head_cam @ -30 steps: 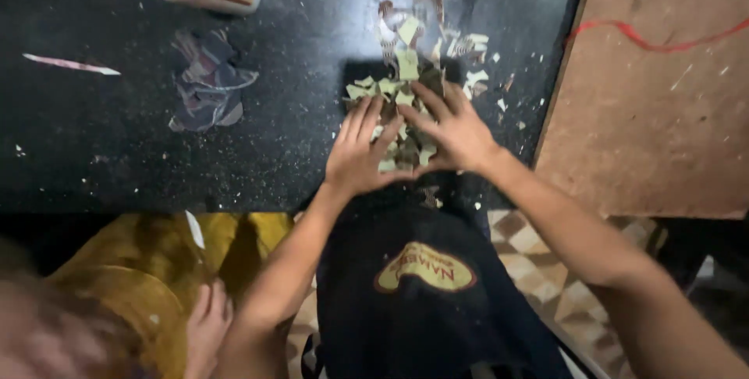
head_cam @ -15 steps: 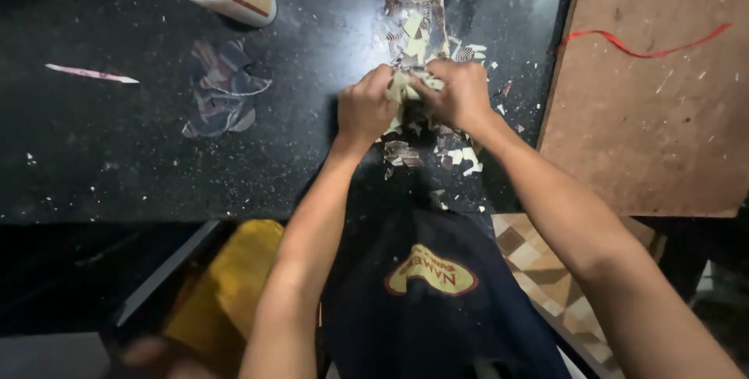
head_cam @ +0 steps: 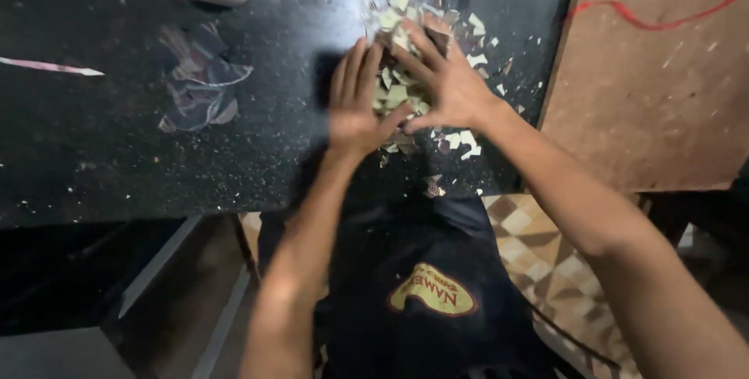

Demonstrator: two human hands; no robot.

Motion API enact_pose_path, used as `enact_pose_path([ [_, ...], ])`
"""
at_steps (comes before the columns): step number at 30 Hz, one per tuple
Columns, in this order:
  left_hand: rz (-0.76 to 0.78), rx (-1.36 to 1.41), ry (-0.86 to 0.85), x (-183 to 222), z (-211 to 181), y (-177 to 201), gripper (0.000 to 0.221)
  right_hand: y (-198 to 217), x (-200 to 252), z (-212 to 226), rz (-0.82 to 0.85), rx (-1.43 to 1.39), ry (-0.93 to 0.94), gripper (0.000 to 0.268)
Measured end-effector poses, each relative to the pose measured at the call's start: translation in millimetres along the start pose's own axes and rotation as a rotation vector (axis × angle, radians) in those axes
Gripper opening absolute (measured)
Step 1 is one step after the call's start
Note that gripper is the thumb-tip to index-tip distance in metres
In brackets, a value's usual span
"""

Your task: The person gathers chocolate shavings from a countertop, transfers them into a plastic container, and then chops the shavings into smaller pieces using a knife. A coworker is visible nearby handling a tray of pastries.

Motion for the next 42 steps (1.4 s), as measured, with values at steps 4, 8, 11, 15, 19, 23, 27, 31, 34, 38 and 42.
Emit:
enact_pose_path([
  [4, -0.209, 0.159, 0.246, -8, -9, -22, 0.062, -35, 13, 3, 0.045, 0.099, -0.004, 0.079],
  [8, -0.28, 0.17, 0.341, -11, 7, -33, 0.041, -48, 16, -10, -0.036, -0.127, -0.112, 0.061],
  [11, -0.36, 0.09, 0.41, -33, 15, -34, 0.032, -35, 6, -22, -0.177, -0.091, -0.039, 0.043],
  [15, -0.449, 0.499, 0.611, -44, 44, -36, 0.033, -18, 10, -34, -0.244, -0.197, -0.063, 0.041],
  [19, -0.439, 0.547, 0.631, -41, 44, -28, 0.052, -7, 22, -32, -0.264, -0.268, -0.195, 0.033],
  [23, -0.144, 0.333, 0.648, -73, 54, -25, 0.054, 4, 30, -27, -0.397, -0.348, -0.361, 0.03],
  [27, -0.095, 0.03, 0.004, -127, 38, -22, 0.041, 22, 49, -10, -0.344, -0.277, -0.415, 0.053],
  [31, 0.272, -0.073, -0.1, -152, 35, -47, 0.071, 9, 78, 4, -0.226, -0.128, -0.528, 0.103],
  [34, 0.487, 0.026, -0.318, -104, 18, -64, 0.055, -21, 85, 12, -0.257, -0.021, -0.605, 0.131],
  [38, 0.583, -0.073, -0.385, -44, -2, -77, 0.071, -31, 56, 9, -0.334, 0.0, -0.582, 0.135],
  [42, 0.228, 0.166, -0.152, -35, -26, -41, 0.086, -35, 40, 20, -0.407, -0.008, -0.469, 0.099],
])
Point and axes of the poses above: each hand's wrist, its own x-axis away from the middle knuckle, its own y-axis out of the back of the hand, z = x × y, the point moved 8 cm from there along -x, towards the middle knuckle, and after that the axes turned 8 degrees about y, right-handed, at the moved point
